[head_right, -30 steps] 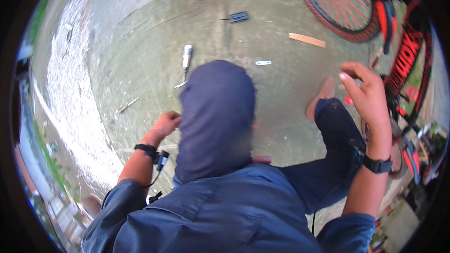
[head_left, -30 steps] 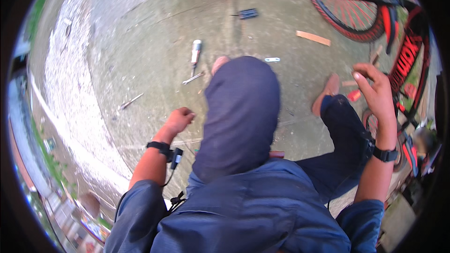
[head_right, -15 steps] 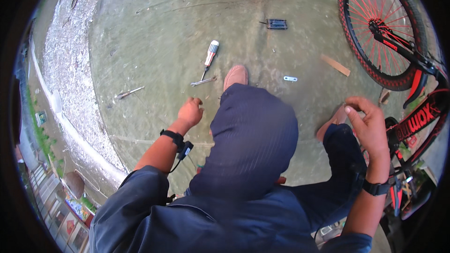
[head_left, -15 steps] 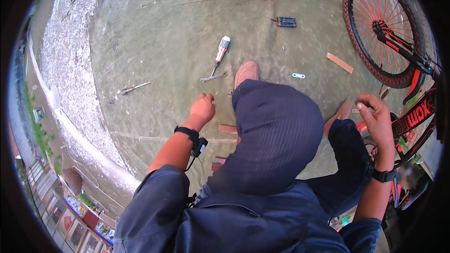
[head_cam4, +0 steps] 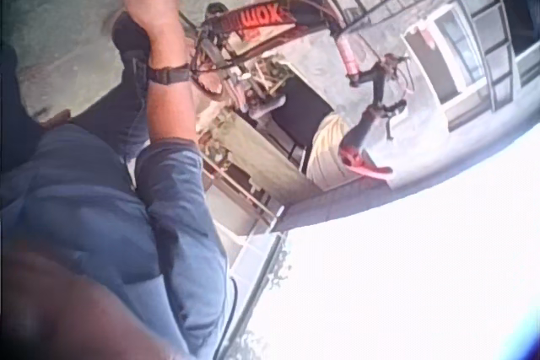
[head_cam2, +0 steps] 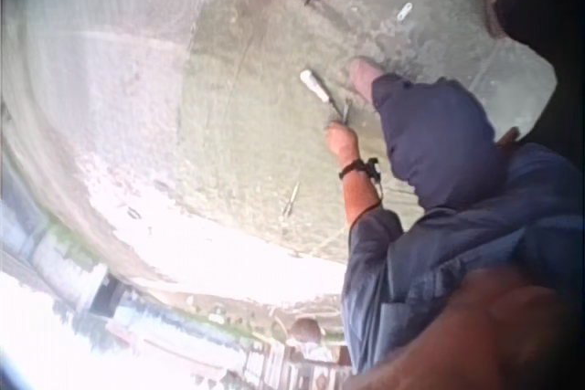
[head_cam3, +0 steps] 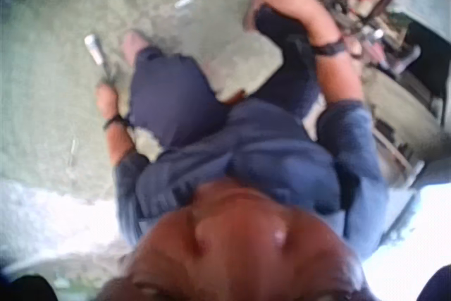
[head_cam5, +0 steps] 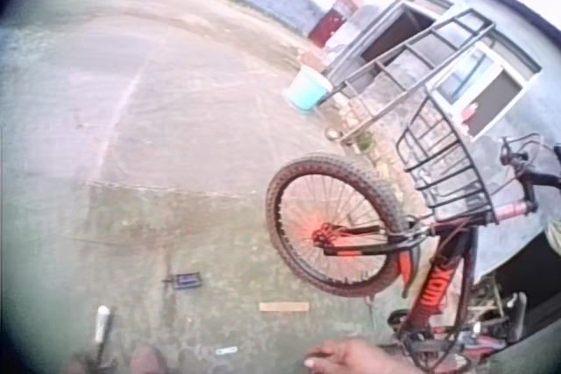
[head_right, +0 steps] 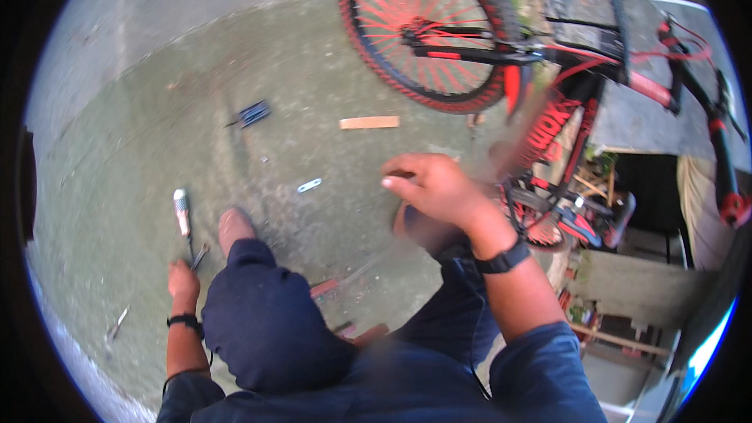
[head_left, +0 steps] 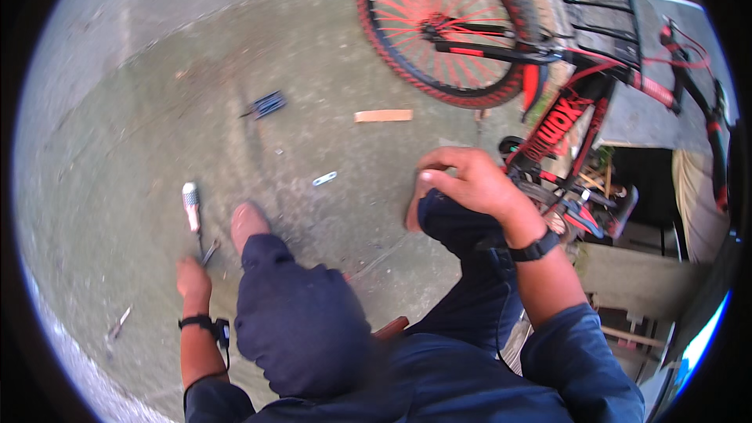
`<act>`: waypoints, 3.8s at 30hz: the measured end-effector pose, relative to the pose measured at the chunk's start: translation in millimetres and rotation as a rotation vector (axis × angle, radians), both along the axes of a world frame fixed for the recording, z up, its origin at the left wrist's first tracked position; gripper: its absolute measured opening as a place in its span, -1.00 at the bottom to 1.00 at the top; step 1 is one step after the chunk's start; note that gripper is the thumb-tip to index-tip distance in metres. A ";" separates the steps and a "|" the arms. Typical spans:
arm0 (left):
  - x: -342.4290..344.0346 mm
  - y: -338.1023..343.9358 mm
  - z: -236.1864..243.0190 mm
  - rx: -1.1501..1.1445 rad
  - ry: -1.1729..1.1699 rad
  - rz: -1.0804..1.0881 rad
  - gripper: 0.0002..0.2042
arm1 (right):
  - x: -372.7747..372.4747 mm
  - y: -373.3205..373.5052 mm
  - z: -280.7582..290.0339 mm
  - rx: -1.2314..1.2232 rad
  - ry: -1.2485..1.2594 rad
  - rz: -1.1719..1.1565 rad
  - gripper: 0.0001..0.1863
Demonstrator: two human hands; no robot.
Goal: The person attaches a metal bracket to a bicycle basket and uses a wrench to tighten components on the front of the bicycle. They handle a metal bracket, screws, and a wrench while working on the bike frame and basket area.
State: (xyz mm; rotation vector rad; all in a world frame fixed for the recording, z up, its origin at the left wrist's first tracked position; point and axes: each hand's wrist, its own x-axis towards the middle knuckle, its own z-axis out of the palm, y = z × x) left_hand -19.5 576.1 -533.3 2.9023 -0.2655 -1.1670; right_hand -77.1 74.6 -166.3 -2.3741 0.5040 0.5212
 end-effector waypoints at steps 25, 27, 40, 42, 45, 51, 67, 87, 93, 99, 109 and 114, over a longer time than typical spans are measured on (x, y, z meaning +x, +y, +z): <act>74.2 -80.4 229.3 -0.663 -0.231 0.357 -0.79 | -94.2 -133.8 70.0 -0.151 -1.091 -0.700 -0.68; 101.5 -111.8 279.3 -0.743 -0.368 0.265 -0.80 | -90.0 -144.7 85.3 -0.264 -1.203 -0.718 -0.67; 82.3 -368.8 429.9 -1.375 -0.046 0.356 -0.83 | -34.7 -264.9 166.3 0.306 -1.225 -0.421 -0.27; 76.0 -387.7 433.4 -1.406 0.025 0.360 -0.83 | -28.3 -271.2 166.8 0.312 -1.258 -0.392 -0.40; 70.2 -408.9 437.8 -1.407 0.072 0.369 -0.83 | -24.7 -279.3 176.0 0.385 -1.204 -0.287 -0.39; 65.4 -435.7 436.8 -1.450 0.178 0.470 -0.83 | -17.0 -303.8 175.3 0.577 -1.013 -0.164 -0.23; 57.7 -473.5 423.7 -1.532 0.294 0.616 -0.84 | -9.1 -314.2 167.8 0.710 -0.964 -0.039 -0.17; 33.4 -535.3 419.7 -1.641 0.259 0.467 -0.67 | -13.9 -298.7 176.0 0.993 -0.924 -0.082 -0.30; 28.8 -554.1 421.7 -1.678 0.282 0.547 -0.68 | -16.6 -303.8 172.3 0.891 -0.935 -0.078 -0.34; 36.7 -554.1 416.3 -1.680 0.378 0.635 -0.66 | -10.5 -303.7 171.5 0.917 -0.970 -0.055 -0.34; 33.4 -563.7 424.3 -1.732 0.473 0.600 -0.64 | -12.8 -303.4 172.9 0.863 -0.999 -0.028 -0.35; 33.7 -570.3 426.9 -1.688 0.402 0.500 -0.62 | -16.8 -300.2 169.3 0.940 -0.986 -0.057 -0.36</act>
